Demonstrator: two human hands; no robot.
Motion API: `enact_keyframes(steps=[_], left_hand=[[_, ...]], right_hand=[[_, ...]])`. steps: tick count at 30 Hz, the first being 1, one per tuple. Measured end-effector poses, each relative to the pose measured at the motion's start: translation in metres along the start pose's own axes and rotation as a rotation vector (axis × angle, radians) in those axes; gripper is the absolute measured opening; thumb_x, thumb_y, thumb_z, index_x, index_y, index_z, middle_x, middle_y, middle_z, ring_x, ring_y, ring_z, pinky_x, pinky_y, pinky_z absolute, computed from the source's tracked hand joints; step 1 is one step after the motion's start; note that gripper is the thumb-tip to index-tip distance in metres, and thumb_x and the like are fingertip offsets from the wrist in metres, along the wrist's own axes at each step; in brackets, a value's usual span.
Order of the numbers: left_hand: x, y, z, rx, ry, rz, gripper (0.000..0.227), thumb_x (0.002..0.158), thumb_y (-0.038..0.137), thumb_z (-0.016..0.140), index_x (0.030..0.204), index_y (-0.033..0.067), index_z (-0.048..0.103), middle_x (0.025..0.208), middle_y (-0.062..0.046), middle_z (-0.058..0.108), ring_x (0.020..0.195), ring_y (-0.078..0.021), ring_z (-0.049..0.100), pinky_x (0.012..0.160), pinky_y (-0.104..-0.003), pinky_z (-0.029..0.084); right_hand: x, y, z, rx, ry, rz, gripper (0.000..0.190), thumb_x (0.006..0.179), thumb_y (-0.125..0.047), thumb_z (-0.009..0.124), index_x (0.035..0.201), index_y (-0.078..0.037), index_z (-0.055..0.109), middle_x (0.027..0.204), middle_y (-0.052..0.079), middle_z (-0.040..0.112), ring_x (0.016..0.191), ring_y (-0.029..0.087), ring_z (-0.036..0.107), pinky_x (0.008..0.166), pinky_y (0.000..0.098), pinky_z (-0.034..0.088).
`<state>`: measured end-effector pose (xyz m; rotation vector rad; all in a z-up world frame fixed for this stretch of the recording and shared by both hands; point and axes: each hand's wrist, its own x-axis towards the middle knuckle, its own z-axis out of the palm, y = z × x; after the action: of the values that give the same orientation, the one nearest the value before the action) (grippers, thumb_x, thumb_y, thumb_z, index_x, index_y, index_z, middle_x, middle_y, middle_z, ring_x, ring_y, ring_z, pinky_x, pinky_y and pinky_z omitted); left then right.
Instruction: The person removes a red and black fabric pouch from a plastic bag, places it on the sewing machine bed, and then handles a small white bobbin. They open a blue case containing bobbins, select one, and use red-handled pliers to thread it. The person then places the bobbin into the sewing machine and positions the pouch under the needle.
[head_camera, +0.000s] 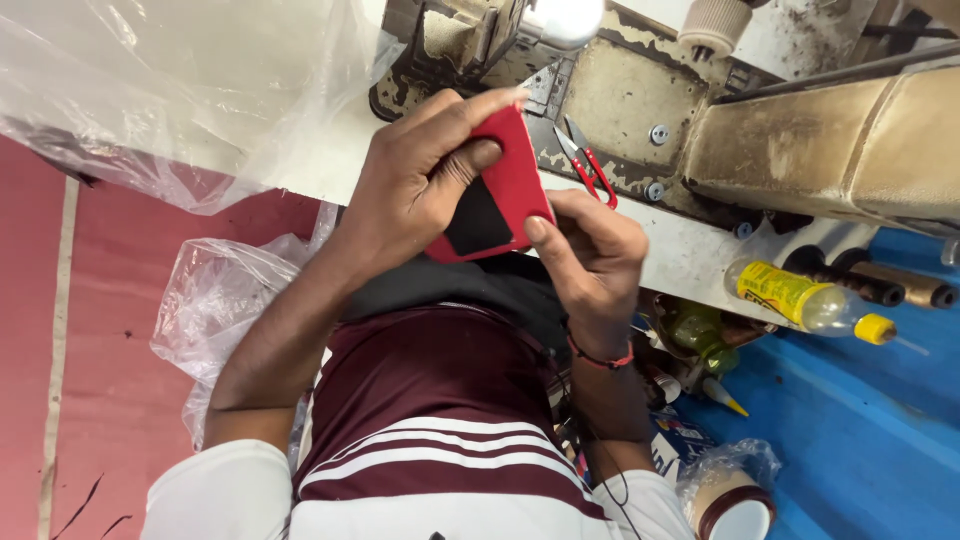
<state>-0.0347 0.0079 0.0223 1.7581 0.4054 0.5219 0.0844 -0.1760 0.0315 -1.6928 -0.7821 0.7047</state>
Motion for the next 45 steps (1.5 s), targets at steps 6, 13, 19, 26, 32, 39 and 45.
enact_keyframes(steps=[6, 13, 19, 26, 32, 39, 45], left_hand=[[0.027, -0.013, -0.015, 0.044, 0.09, 0.258, 0.02, 0.108, 0.011, 0.07, 0.12, 0.0033, 0.056, 0.112, -0.011, 0.07, 0.103, -0.0205, 0.072, 0.089, -0.033, 0.057], [0.076, -0.029, -0.038, 0.062, -0.064, 0.158, 0.011, 0.102, 0.004, 0.071, 0.113, 0.0011, 0.071, 0.096, -0.009, 0.073, 0.088, -0.016, 0.07, 0.08, -0.03, 0.054], [0.086, -0.042, -0.037, -0.125, -0.096, 0.182, 0.015, 0.101, -0.005, 0.068, 0.116, -0.0025, 0.07, 0.111, -0.008, 0.076, 0.106, -0.0135, 0.074, 0.096, -0.029, 0.059], [0.084, -0.045, -0.036, -0.143, -0.089, 0.134, 0.017, 0.104, -0.003, 0.069, 0.12, -0.0016, 0.073, 0.109, -0.009, 0.076, 0.103, -0.0148, 0.074, 0.094, -0.029, 0.061], [0.086, -0.039, -0.039, -0.054, -0.081, 0.185, 0.015, 0.103, -0.004, 0.07, 0.118, -0.0025, 0.073, 0.109, -0.01, 0.076, 0.103, -0.0161, 0.075, 0.093, -0.029, 0.061], [0.086, -0.048, -0.035, -0.159, -0.082, 0.145, 0.015, 0.105, -0.002, 0.07, 0.12, -0.0025, 0.072, 0.11, -0.009, 0.077, 0.105, -0.0153, 0.075, 0.096, -0.029, 0.062], [0.086, -0.049, -0.037, -0.199, -0.101, 0.172, 0.016, 0.106, -0.003, 0.069, 0.122, -0.004, 0.071, 0.114, -0.01, 0.076, 0.109, -0.0158, 0.074, 0.1, -0.03, 0.061]], right_hand=[[0.02, 0.004, 0.009, 0.27, -0.117, 0.061, 0.025, 0.1, 0.0, 0.066, 0.124, 0.008, 0.064, 0.103, 0.005, 0.069, 0.089, 0.009, 0.065, 0.08, 0.0212, 0.052], [0.089, -0.014, 0.003, -0.099, 0.185, -0.341, 0.013, 0.111, 0.002, 0.064, 0.123, 0.005, 0.069, 0.11, 0.007, 0.069, 0.093, 0.009, 0.062, 0.084, 0.0215, 0.05], [0.14, 0.039, -0.005, -0.038, 0.226, -0.36, 0.019, 0.103, 0.002, 0.08, 0.121, 0.003, 0.073, 0.114, 0.007, 0.073, 0.104, 0.012, 0.067, 0.094, 0.0249, 0.053], [0.153, 0.075, -0.043, -0.229, 0.158, -0.477, 0.034, 0.104, 0.002, 0.084, 0.13, 0.003, 0.063, 0.116, 0.012, 0.073, 0.102, 0.017, 0.07, 0.093, 0.0289, 0.057], [0.147, 0.135, -0.092, -0.393, 0.687, -0.735, 0.063, 0.098, -0.002, 0.077, 0.145, 0.002, 0.034, 0.124, 0.011, 0.06, 0.107, 0.023, 0.065, 0.099, 0.0363, 0.056], [0.117, 0.005, -0.054, -0.647, 0.504, -0.55, 0.045, 0.086, -0.008, 0.081, 0.118, -0.016, 0.05, 0.089, 0.008, 0.068, 0.088, 0.027, 0.068, 0.09, 0.0424, 0.054], [0.112, -0.013, -0.033, -0.853, 0.075, -0.584, 0.037, 0.093, 0.007, 0.074, 0.128, -0.001, 0.068, 0.11, 0.013, 0.068, 0.099, 0.027, 0.064, 0.094, 0.0424, 0.048]])
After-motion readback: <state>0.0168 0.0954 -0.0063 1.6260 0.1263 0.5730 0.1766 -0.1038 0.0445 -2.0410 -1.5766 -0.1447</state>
